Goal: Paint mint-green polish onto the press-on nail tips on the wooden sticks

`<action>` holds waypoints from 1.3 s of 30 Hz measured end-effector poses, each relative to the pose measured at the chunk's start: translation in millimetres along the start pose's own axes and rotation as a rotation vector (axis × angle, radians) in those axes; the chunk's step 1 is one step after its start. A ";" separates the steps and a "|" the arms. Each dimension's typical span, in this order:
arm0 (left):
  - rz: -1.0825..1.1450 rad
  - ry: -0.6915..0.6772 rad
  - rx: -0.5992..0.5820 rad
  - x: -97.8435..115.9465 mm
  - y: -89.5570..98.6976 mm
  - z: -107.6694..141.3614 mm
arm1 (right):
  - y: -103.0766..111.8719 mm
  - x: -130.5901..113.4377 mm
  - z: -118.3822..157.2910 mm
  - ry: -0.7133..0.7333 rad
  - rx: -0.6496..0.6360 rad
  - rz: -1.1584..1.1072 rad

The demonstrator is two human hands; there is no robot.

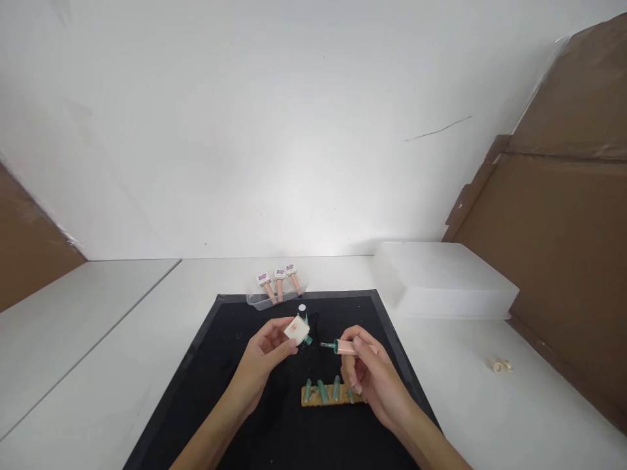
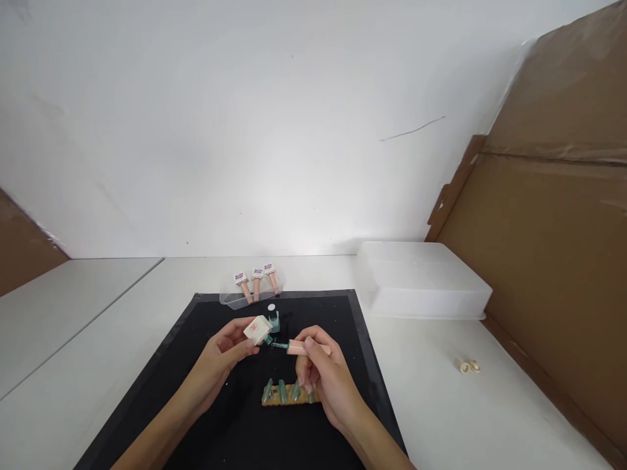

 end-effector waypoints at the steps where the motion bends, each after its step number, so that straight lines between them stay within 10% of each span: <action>1: 0.027 0.016 -0.003 0.1 0.0 0.5 | -0.4 -0.6 0.5 0.003 0.000 0.011; 13: 0.289 0.101 -0.145 -0.3 -4.2 4.1 | -1.5 -0.2 5.3 0.115 -0.114 0.252; 27: 0.564 0.344 -0.177 -7.9 -8.0 4.0 | -21.1 -26.9 20.1 0.710 -0.212 0.772; 39: 0.539 0.264 -0.266 -8.5 -9.7 4.6 | -27.1 -21.5 29.3 0.834 -0.299 0.967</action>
Point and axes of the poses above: each hand's wrist, its own z-axis away from the middle knuckle, its own y-axis out of the back of the hand, x = y × z, the point moved 5 cm from there along -z, towards the middle knuckle, and after that the axes turned 4 degrees about y, right-handed, at the moved point
